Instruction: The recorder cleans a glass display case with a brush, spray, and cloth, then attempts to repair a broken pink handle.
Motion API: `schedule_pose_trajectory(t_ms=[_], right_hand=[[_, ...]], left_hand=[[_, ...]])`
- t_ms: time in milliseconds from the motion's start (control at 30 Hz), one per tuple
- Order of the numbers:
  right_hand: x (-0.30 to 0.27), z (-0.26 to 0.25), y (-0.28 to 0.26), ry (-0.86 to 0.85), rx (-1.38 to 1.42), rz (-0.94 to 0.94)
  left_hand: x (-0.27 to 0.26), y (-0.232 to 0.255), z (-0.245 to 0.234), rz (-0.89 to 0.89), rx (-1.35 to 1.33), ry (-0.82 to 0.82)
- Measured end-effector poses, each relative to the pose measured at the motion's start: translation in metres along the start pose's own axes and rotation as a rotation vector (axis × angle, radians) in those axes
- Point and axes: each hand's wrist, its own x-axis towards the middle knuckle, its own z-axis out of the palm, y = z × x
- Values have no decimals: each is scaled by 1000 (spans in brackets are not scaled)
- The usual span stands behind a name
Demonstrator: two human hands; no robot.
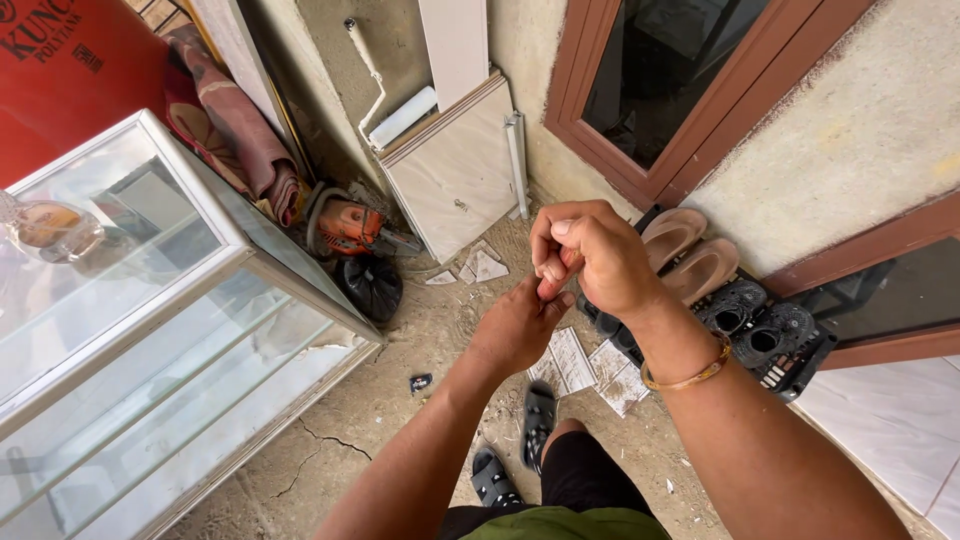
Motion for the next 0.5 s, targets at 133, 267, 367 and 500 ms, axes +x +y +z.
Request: schedule_pose_trajectory(t_ms=[133, 267, 367, 500], right_hand=[[2, 6, -2, 21, -31, -7], [1, -3, 7, 51, 39, -28], [-3, -9, 10, 70, 67, -67], [-6, -15, 6, 109, 80, -76]], left_hand=[[-3, -1, -6, -8, -14, 10], [-3, -1, -6, -4, 26, 13], [-1, 4, -3, -7, 78, -23], [5, 10, 3, -9, 85, -67]])
